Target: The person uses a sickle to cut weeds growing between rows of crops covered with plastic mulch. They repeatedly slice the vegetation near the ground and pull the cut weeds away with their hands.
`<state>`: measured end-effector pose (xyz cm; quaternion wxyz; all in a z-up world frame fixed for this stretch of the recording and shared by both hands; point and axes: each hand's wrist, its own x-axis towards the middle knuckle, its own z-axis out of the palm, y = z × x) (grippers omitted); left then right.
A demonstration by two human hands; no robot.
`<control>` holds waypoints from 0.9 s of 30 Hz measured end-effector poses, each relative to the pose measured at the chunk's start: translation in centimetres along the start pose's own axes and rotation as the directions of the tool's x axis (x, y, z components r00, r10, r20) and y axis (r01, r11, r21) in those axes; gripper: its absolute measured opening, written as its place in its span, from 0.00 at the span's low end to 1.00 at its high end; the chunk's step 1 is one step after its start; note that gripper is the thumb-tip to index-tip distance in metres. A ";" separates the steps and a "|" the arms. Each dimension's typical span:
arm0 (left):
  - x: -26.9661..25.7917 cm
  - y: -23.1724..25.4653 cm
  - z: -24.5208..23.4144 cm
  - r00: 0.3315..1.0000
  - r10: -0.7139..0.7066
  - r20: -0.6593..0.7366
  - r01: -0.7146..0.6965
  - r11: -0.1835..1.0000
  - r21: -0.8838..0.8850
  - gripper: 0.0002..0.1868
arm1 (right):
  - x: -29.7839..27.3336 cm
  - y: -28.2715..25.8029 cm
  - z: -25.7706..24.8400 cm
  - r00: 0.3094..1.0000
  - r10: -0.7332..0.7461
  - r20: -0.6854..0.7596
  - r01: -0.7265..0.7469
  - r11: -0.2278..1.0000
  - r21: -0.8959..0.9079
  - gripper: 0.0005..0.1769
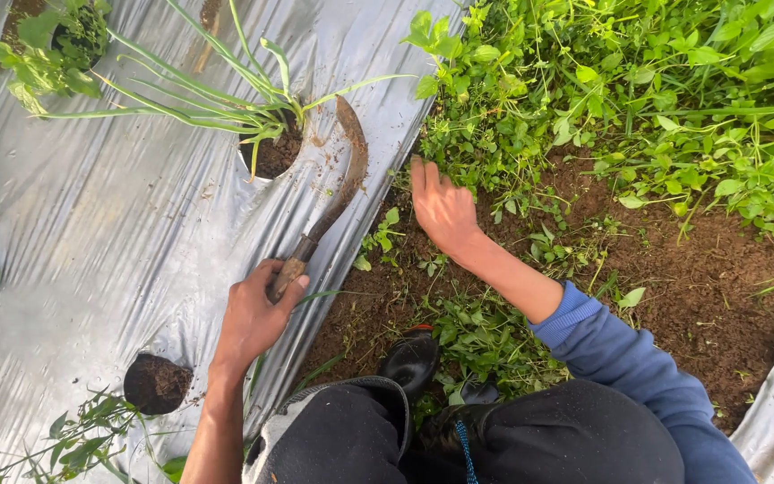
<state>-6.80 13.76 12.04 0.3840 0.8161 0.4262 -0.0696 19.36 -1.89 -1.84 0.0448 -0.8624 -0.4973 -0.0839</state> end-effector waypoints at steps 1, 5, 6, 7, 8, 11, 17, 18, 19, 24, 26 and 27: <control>0.1 -0.3 -0.2 1.000 0.001 -0.001 -0.001 1.000 0.001 0.27 | -0.5 0.5 1.0 1.000 0.001 -0.002 -0.001 1.000 0.000 0.21; 0.7 -1.9 0.1 1.000 -0.020 0.016 0.021 0.994 -0.107 0.24 | -1.0 1.7 1.6 0.998 -0.007 0.059 0.003 0.997 0.071 0.15; 1.0 -2.5 0.2 1.000 -0.020 0.004 0.021 0.991 -0.132 0.23 | -0.5 1.8 0.9 0.999 -0.007 0.040 -0.002 0.977 0.213 0.16; 0.7 -1.9 0.2 1.000 -0.020 0.004 0.021 0.991 -0.133 0.23 | 0.0 1.9 0.5 0.999 -0.006 0.040 -0.002 0.977 0.212 0.16; 0.5 -1.2 0.0 0.999 -0.043 0.019 0.046 0.981 -0.189 0.23 | 0.5 1.9 0.1 0.999 0.011 0.039 -0.021 0.963 0.267 0.15; 0.0 0.9 -0.2 0.997 -0.063 0.038 0.071 0.968 -0.241 0.22 | 1.7 2.4 0.2 0.999 -0.011 0.037 -0.001 0.953 0.302 0.13; -0.4 2.0 -0.3 0.997 -0.074 0.035 0.080 0.964 -0.253 0.22 | 0.5 2.6 7.6 0.994 0.113 -0.007 -0.087 0.808 0.583 0.15; -0.6 2.1 -0.3 0.996 -0.081 0.033 0.087 0.963 -0.253 0.23 | 0.1 2.2 7.8 0.987 0.161 -0.023 -0.098 0.702 0.705 0.20; -0.7 2.1 -0.2 0.996 -0.081 0.032 0.086 0.964 -0.253 0.23 | -0.2 1.7 7.5 0.987 0.161 -0.024 -0.097 0.702 0.706 0.20; -1.1 2.2 -0.2 0.998 -0.050 -0.025 0.044 0.979 -0.198 0.22 | -1.3 -1.1 6.7 0.916 0.399 0.050 -0.234 0.429 0.873 0.26; -0.6 1.1 0.0 0.999 -0.040 -0.034 0.034 0.983 -0.179 0.22 | -1.6 -1.9 6.4 0.900 0.432 0.060 -0.245 0.388 0.888 0.27; -0.4 0.6 0.0 0.999 -0.029 -0.039 0.023 0.987 -0.158 0.22 | -1.7 -2.3 6.2 0.881 0.467 0.073 -0.258 0.346 0.902 0.27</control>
